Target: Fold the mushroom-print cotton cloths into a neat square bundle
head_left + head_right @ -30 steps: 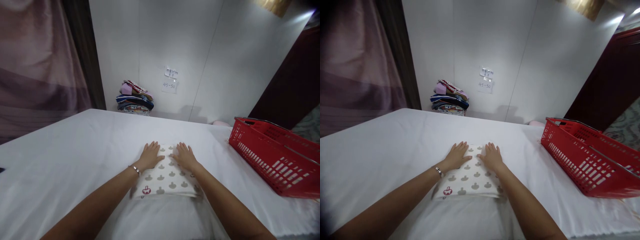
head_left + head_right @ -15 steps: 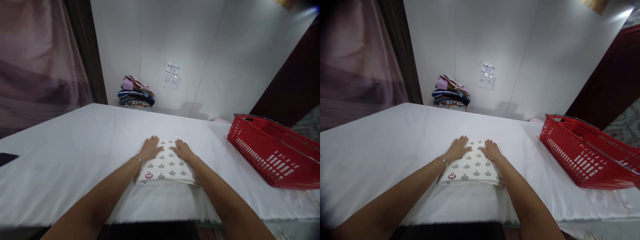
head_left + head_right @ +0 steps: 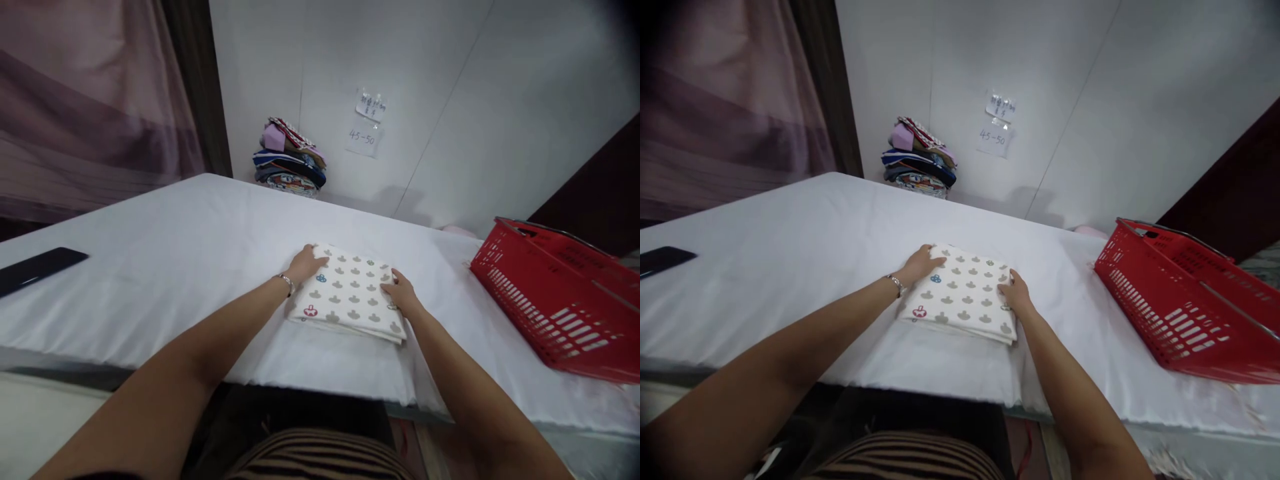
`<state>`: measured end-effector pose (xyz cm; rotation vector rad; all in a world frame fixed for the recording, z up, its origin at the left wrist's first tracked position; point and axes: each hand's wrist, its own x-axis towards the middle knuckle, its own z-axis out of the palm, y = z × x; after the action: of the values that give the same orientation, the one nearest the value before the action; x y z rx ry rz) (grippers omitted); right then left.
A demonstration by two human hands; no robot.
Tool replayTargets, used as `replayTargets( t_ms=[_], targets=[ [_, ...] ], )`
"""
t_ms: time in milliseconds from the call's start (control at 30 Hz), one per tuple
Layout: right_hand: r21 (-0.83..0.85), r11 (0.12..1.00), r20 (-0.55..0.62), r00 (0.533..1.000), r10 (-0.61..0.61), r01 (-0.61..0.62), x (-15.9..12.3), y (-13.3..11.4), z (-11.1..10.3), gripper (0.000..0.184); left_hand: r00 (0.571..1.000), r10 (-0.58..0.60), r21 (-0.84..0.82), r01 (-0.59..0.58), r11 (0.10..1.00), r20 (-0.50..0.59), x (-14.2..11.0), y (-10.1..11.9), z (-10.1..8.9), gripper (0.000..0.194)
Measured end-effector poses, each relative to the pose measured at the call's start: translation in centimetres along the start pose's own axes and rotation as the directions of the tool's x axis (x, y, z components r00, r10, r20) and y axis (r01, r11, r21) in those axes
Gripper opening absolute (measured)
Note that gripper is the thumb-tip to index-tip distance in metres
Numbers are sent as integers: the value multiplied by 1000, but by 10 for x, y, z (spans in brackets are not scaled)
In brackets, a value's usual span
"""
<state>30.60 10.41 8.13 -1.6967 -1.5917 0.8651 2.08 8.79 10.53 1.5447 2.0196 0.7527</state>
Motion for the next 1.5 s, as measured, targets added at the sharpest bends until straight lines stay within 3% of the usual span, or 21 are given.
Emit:
replayTargets(
  t_ms=[100,233,333,433,500,633,700,767,900,1067,1300,1400,1500],
  targets=[
    [37,998,-69,996,-49,52,20,-9,8,76,998,44,-10,-45,999,-48,20,5,-9,67],
    [-7,998,-68,996,-64,64,40,-15,15,71,999,-22,8,22,1000,-23,37,-1,-19,60],
    [-8,999,-44,998,-43,43,38,-10,10,61,1000,-13,2,13,1000,11,30,-12,-19,56],
    [28,991,-107,986,-125,129,18,2,-5,53,994,105,-14,-105,994,-14,3,-25,-18,58],
    [37,966,-124,960,-251,257,-3,11,-17,45,952,299,18,-299,954,-69,-21,-34,-20,59],
    [-89,824,4,827,-562,560,-47,24,-34,33,791,611,152,-610,778,44,-59,-49,-22,49],
    [-197,731,136,756,-640,654,-61,26,-35,35,734,675,201,-673,712,69,-64,-54,-20,43],
    [-298,670,235,733,-639,679,-68,26,-33,39,720,691,228,-684,692,64,-63,-57,-15,39],
    [-403,625,260,738,-622,669,-69,21,-30,41,710,702,252,-691,677,61,-55,-60,-9,36],
    [-338,661,270,741,-614,670,-70,18,-37,42,686,725,265,-712,651,63,-57,-62,-10,37],
    [-371,730,262,819,-510,573,-70,22,-37,42,692,720,247,-707,662,51,-58,-60,-12,37],
    [-421,721,270,835,-479,550,-68,19,-34,41,706,705,249,-696,673,69,-58,-61,-12,37],
    [-403,745,204,845,-494,532,-66,17,-32,39,710,700,265,-692,671,81,-57,-61,-12,37]
  ],
)
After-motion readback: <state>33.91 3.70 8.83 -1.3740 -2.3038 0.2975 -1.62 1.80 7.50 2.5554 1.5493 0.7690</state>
